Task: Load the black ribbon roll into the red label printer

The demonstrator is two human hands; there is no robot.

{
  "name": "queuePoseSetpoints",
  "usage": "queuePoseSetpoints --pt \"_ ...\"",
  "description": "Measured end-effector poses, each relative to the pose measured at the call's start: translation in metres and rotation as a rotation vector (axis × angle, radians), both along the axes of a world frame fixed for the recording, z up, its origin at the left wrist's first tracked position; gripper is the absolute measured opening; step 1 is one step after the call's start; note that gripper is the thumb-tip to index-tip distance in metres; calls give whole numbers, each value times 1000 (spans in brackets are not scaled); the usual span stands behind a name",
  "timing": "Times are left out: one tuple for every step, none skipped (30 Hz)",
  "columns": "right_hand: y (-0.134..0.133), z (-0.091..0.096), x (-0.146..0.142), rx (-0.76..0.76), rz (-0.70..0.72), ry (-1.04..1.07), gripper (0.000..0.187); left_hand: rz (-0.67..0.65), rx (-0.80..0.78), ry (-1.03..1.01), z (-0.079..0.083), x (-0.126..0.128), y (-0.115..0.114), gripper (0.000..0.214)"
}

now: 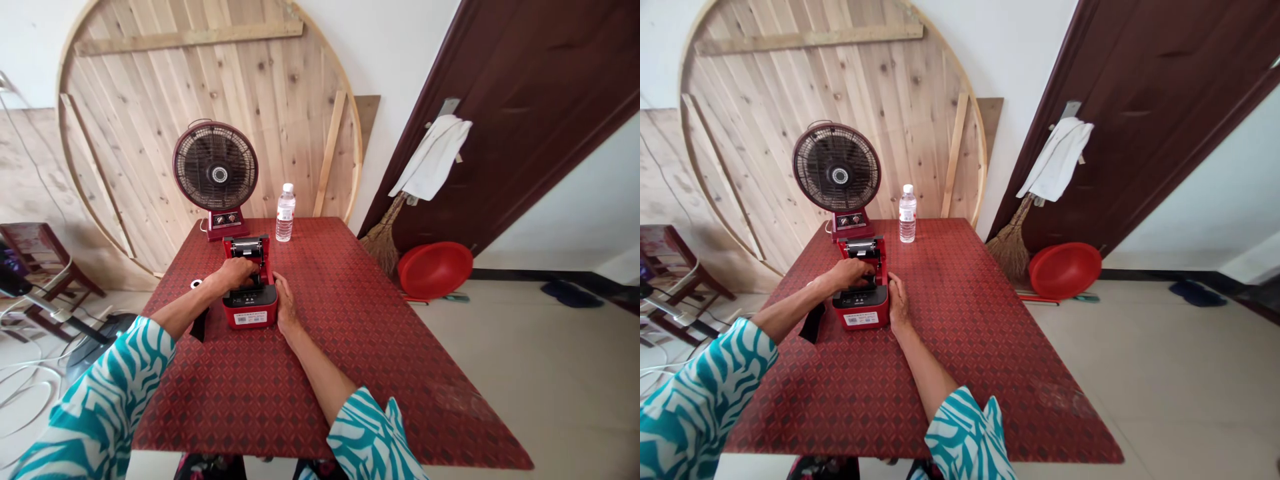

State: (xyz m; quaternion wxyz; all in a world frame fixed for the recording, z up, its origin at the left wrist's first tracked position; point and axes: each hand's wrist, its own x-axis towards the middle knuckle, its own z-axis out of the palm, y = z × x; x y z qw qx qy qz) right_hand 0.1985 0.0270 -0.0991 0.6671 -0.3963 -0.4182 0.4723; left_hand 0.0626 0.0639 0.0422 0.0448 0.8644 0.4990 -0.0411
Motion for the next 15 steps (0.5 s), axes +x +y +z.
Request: queuePoseSetpoints --pt "0 0 0 -5 13 7 49 -3 4 1 0 -3 -2 25" --pt "-1 1 0 -10 26 12 49 -15 4 4 0 -7 -4 26" --pt "-1 1 0 -12 37 15 49 -32 -1 13 0 -9 -5 27" --pt "-1 1 0 -13 43 17 48 -50 -3 25 0 -10 -5 28" --pt "-1 1 -1 -14 45 19 48 -67 -6 42 0 -11 -5 29" --pt "-2 1 -1 -15 45 20 47 -78 -10 60 0 -10 -4 31" --pt "-2 1 -1 -15 45 21 46 -79 -13 78 -1 -8 -4 31" --pt "-2 1 -1 -15 45 21 46 -68 -8 88 -1 -6 -3 32" --pt "-2 0 -1 -14 46 18 46 -45 4 91 -1 -4 -4 32" --pt "-2 0 -1 -12 49 13 46 -13 24 86 -2 -2 -4 33" --pt "-2 0 -1 -9 50 6 46 24 47 80 -2 0 -5 33" --pt "-2 -1 -1 -6 51 -1 46 62 70 75 -2 1 -7 34" --pt "-2 -1 0 -5 51 -8 46 92 88 71 -2 2 -8 33" --pt "-3 0 0 -4 51 -14 46 113 97 67 -2 1 -10 32" --pt "-3 0 0 -4 50 -17 45 124 97 62 -2 0 -12 31"
